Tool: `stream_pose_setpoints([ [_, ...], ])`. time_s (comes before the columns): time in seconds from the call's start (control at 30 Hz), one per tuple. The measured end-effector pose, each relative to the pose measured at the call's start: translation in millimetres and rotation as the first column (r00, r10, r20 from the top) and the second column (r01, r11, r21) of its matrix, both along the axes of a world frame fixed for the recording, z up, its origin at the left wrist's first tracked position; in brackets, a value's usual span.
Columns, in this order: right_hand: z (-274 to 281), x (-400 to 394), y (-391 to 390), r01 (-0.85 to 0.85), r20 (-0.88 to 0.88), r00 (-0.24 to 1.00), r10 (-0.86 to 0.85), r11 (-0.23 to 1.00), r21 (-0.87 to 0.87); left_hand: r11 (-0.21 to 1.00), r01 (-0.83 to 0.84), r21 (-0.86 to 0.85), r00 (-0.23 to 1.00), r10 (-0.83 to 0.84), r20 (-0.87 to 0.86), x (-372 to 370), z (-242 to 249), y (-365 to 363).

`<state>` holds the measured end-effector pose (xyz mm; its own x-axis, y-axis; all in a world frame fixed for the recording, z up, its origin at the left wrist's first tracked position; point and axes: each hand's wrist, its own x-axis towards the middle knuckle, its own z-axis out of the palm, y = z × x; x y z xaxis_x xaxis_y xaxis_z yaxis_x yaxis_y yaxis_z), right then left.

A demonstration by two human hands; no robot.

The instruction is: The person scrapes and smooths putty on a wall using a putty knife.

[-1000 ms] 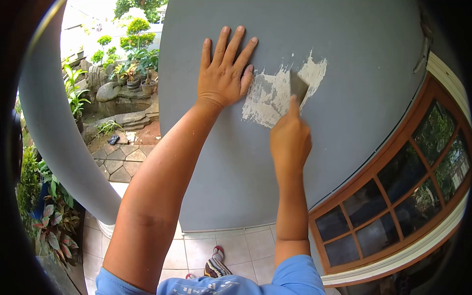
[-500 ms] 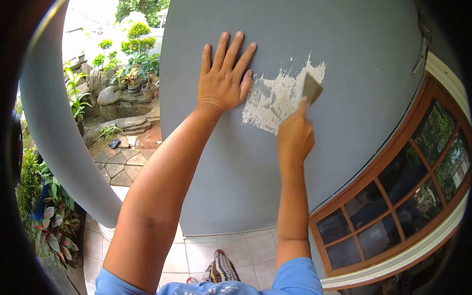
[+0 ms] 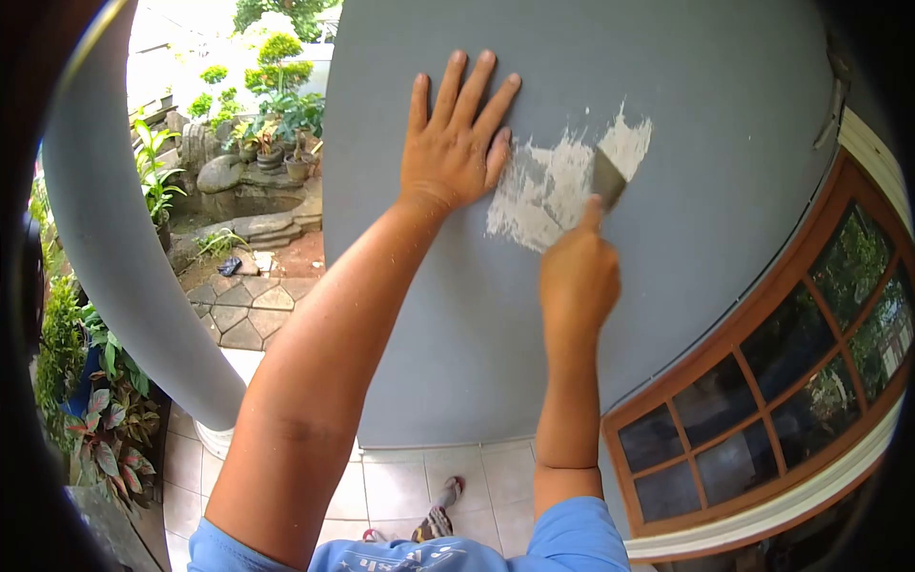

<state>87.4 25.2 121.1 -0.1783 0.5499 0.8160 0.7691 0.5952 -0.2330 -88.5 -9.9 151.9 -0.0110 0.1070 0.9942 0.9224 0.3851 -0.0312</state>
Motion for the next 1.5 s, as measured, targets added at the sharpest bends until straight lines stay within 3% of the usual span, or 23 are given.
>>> stream_pose_setpoints([
  [0.07,-13.3,4.1,3.2,0.043,0.075,0.996,-0.046,0.998,0.043,1.000,-0.018,-0.009,1.000,0.018,0.004,0.2,-1.7,-2.1],
  [0.23,17.2,-1.5,29.9,0.001,-0.086,0.996,-0.005,0.999,-0.041,1.000,-0.026,0.010,0.999,0.026,-0.018,-1.1,-0.7,0.6],
  [0.43,-21.7,-6.7,-26.1,0.047,0.177,0.982,-0.061,0.996,0.078,1.000,-0.021,0.017,1.000,0.021,-0.007,-0.4,0.2,0.4],
  [0.53,-13.6,4.5,-18.6,-0.074,0.087,0.994,0.071,0.997,0.035,0.999,0.002,0.036,1.000,-0.002,-0.020,-0.8,1.4,3.0],
  [0.67,-20.5,14.9,0.7,-0.217,0.020,0.976,0.216,0.971,0.104,1.000,-0.022,0.021,1.000,0.022,-0.015,-0.4,0.4,1.2],
  [0.77,-38.2,0.8,-12.5,-0.070,0.112,0.992,0.060,0.993,0.093,0.999,0.002,0.049,0.999,0.000,-0.032,-2.0,-0.5,3.9],
  [0.9,-17.2,-6.2,16.8,-0.127,0.035,0.992,0.122,0.963,0.239,0.999,-0.040,0.031,0.999,0.041,-0.025,0.1,0.8,3.1],
  [1.1,-45.5,-8.7,-9.7,-0.087,0.118,0.991,0.070,0.985,0.149,0.999,-0.027,0.038,0.999,0.028,-0.033,-0.2,1.1,3.0],
  [1.23,-33.6,-18.9,6.0,-0.093,0.027,0.996,0.089,0.948,0.304,0.999,-0.046,0.026,0.998,0.047,-0.050,-1.1,0.9,6.2],
  [1.37,-37.8,-7.2,-11.3,-0.129,0.053,0.991,0.122,0.979,0.158,0.995,-0.103,0.001,0.993,0.103,-0.058,-2.0,0.0,7.5],
  [1.43,-54.7,-11.4,-18.1,-0.088,0.118,0.991,0.070,0.985,0.148,0.995,-0.100,-0.005,0.994,0.100,-0.055,-1.5,-0.5,6.8],
  [1.5,-46.9,-18.8,-5.7,-0.124,0.030,0.992,0.121,0.966,0.228,0.995,-0.099,-0.002,0.993,0.099,-0.056,-2.3,0.8,7.5],
])
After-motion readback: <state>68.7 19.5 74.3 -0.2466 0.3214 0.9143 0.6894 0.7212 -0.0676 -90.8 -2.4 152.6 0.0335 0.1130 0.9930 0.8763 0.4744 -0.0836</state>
